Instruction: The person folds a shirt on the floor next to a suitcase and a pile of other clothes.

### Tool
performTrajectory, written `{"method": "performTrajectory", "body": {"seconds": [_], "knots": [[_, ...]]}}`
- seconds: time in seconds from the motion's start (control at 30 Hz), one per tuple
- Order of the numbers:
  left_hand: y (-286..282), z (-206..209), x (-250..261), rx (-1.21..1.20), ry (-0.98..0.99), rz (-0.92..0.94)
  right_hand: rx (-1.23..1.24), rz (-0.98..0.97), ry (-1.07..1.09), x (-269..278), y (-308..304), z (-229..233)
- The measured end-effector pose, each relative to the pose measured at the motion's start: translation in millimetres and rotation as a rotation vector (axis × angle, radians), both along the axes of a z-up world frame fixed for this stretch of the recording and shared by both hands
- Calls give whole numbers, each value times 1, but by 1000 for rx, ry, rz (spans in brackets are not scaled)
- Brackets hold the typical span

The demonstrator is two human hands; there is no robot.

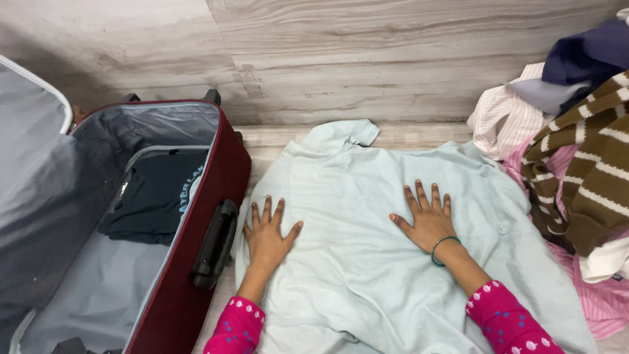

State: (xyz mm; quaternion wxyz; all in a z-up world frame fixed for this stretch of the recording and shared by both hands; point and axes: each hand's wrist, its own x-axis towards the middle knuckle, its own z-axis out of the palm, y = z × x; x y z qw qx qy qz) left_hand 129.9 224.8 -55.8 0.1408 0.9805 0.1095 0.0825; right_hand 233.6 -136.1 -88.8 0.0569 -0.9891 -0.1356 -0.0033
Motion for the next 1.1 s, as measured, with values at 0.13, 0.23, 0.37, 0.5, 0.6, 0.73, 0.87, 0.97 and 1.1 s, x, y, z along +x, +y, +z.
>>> {"method": "performTrajectory", "body": {"seconds": [0.13,0.23,0.37,0.5,0.6,0.73,0.87,0.97,1.1], "knots": [[12,-15,6,146,-305,-160,-9,5,-11,-2,-1,3],[42,-22,14,96,-272,-193,-16,-10,11,-3,-2,4],[68,-34,41,-48,-162,-182,7,-15,-3,-5,1,5],[67,-36,55,-29,-4,-87,-9,-14,-17,-6,6,7],[72,-40,58,-19,-103,-138,3,-4,2,-3,17,4],[89,-48,57,-102,-265,-246,42,17,-22,1,25,5],[105,-58,60,-156,-308,-273,400,119,-87,-9,11,12],[109,-54,64,-153,-308,-248,808,203,-72,-37,-24,25],[80,-35,57,-35,-215,-191,356,121,-33,-56,-81,32]]}}
